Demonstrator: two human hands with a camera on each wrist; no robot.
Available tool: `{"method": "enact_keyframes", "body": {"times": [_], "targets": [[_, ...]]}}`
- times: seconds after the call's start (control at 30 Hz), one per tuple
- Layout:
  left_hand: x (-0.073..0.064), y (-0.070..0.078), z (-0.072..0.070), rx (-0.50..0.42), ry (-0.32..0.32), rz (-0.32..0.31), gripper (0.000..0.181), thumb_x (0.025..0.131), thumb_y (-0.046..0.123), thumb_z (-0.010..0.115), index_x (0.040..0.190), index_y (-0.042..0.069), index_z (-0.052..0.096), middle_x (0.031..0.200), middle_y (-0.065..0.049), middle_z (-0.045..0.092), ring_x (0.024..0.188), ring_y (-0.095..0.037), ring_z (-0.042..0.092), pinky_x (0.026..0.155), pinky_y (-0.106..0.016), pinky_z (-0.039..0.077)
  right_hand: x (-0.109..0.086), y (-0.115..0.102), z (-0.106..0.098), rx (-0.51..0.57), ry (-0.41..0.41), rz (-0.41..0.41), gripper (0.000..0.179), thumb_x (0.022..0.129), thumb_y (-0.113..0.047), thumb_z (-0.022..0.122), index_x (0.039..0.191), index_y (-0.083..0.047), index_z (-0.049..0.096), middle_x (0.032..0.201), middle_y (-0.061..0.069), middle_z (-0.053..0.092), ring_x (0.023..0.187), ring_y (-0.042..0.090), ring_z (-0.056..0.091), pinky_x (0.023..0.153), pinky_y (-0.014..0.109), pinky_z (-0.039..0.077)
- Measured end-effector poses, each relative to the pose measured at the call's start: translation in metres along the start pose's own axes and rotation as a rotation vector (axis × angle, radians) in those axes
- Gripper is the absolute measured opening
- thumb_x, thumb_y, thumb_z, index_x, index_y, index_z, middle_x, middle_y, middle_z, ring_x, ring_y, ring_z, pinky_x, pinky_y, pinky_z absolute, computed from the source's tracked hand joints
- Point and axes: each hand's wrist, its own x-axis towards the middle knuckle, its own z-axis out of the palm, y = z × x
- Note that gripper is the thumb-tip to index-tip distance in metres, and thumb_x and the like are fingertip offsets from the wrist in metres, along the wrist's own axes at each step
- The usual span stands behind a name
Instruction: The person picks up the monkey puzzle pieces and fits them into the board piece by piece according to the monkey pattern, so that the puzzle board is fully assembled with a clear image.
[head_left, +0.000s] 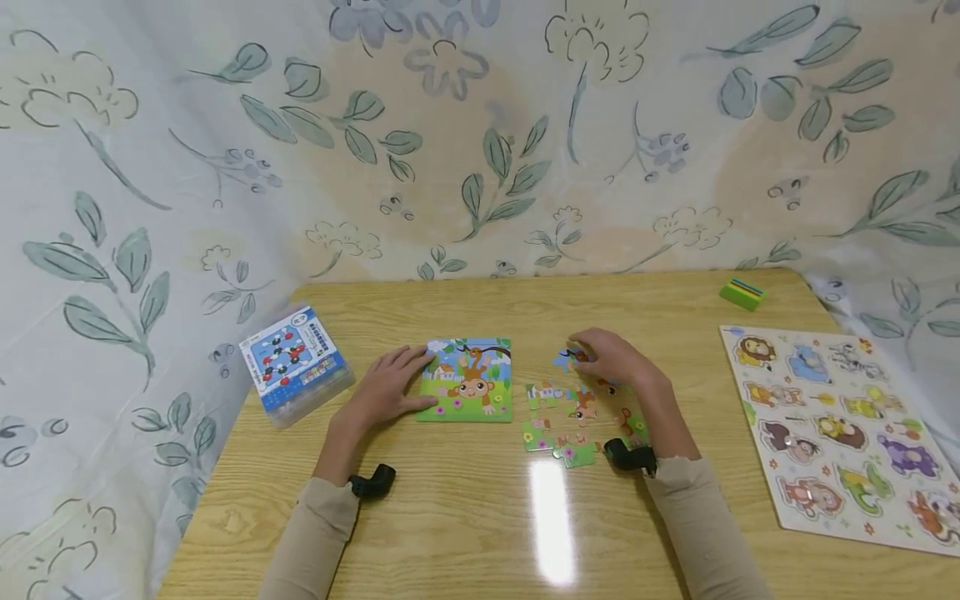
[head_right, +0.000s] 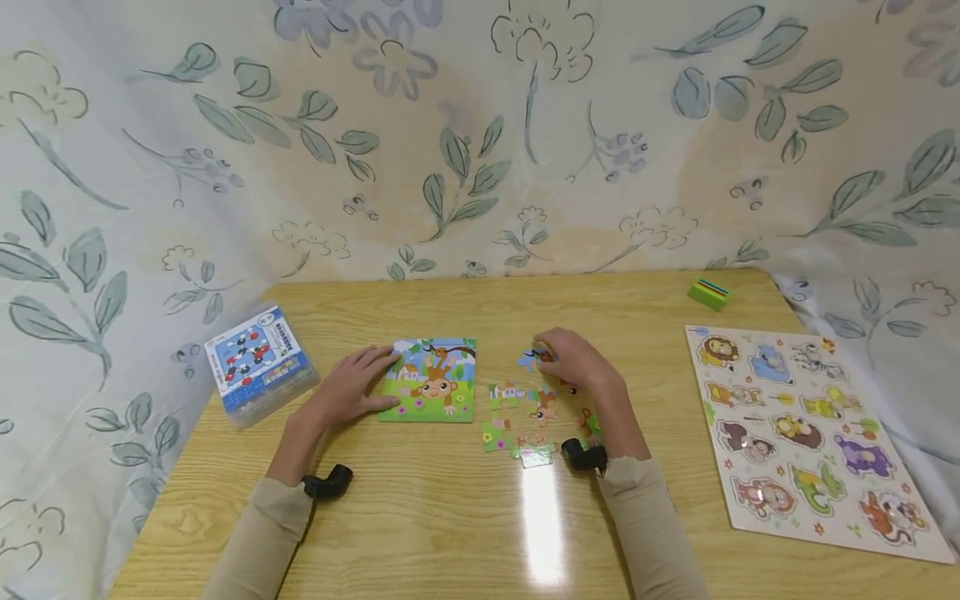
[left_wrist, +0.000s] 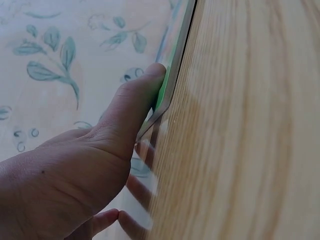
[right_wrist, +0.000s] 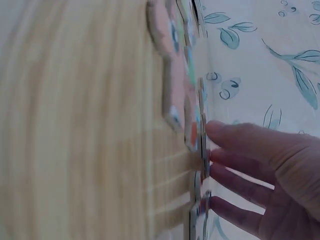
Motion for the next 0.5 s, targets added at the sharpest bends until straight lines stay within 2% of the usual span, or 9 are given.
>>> {"method": "enact_keyframes", "body": {"times": [0.13,0.3,0.5], "targets": [[-0.0005,0.0004,0.0001,0.007,-0.002,-0.002,0.08,0.087,0.058,0.063,0.152,0.019,0.036,0.159,-0.006,0.032,0.147,-0.037,0.026,0.115,-0.06,0.023,-0.0004,-0.0005,0.004,-0.026,0.019,-0.024,0.038,0.091,-0.011,0.067,0.125,0.005,0.06,0.125,0.025,0.058,0.114,0.041,0.056,0.093,0.05,0.05],[-0.0006,0.0008,-0.0002,0.001,0.0,0.001,0.08,0.087,0.056,0.064,0.152,0.019,0.036,0.159,-0.007,0.032,0.147,-0.037,0.026,0.115,-0.062,0.023,-0.0004,-0.0031,0.0063,-0.011,0.01,0.017,0.03,0.092,-0.011,0.066,0.119,0.003,0.064,0.12,0.024,0.056,0.102,0.036,0.059,0.084,0.044,0.053],[-0.0003,-0.0005,0.0019,0.008,-0.002,-0.001,0.08,0.087,0.057,0.063,0.152,0.02,0.035,0.159,-0.007,0.031,0.147,-0.037,0.026,0.115,-0.061,0.022,-0.0003,-0.0062,0.0081,-0.021,0.012,0.044,0.029,0.092,-0.01,0.066,0.118,0.003,0.065,0.119,0.023,0.055,0.099,0.033,0.059,0.082,0.042,0.053]]}}
